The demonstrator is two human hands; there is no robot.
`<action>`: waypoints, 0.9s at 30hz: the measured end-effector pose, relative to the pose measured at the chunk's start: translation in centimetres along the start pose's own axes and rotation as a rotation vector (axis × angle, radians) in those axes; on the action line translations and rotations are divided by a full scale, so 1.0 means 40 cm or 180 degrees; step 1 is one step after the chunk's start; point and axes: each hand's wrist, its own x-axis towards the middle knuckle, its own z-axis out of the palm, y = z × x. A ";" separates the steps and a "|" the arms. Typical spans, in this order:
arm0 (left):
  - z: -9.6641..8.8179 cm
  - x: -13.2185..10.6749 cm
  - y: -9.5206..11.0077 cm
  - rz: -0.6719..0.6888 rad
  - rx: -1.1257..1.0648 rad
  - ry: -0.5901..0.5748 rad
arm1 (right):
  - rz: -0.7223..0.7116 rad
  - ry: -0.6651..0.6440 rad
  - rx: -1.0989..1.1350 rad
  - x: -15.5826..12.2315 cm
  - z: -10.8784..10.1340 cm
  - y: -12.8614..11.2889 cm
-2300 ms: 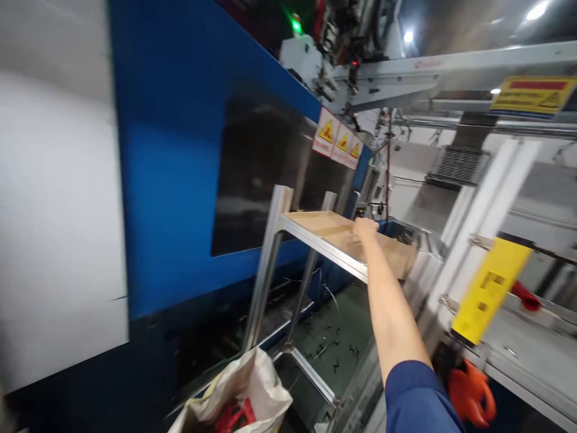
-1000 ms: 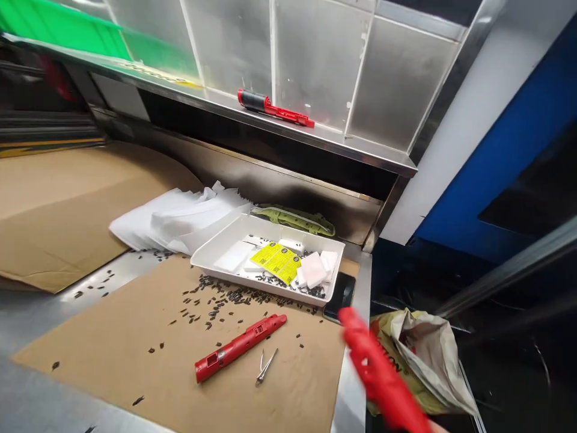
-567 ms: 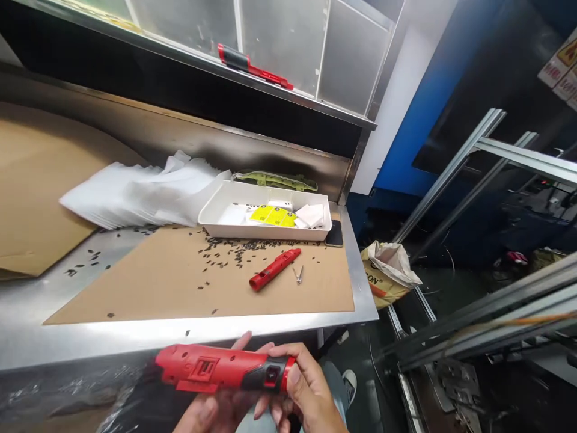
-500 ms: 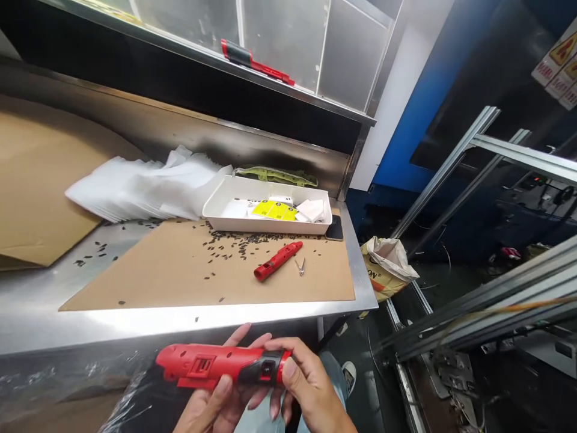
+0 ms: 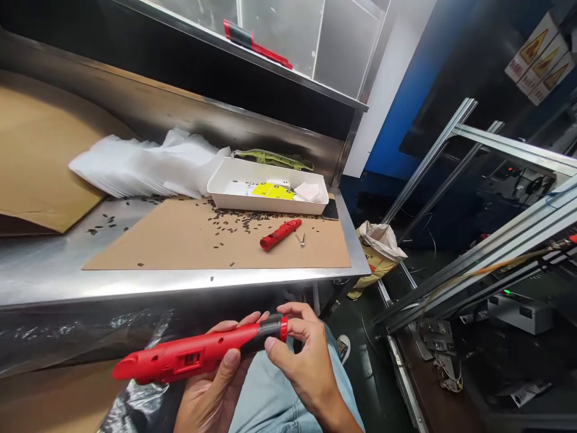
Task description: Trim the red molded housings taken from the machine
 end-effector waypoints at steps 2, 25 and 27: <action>0.019 -0.008 -0.011 -0.0056 0.0062 -0.0155 | 0.0021 0.0054 0.0094 -0.005 -0.018 0.002; 0.087 -0.028 -0.048 0.1146 0.1230 -0.0544 | -0.0203 0.0076 0.0505 -0.017 -0.126 0.029; 0.090 -0.008 -0.046 0.0780 0.1049 -0.0448 | -0.0268 -0.0030 0.0616 -0.017 -0.135 0.031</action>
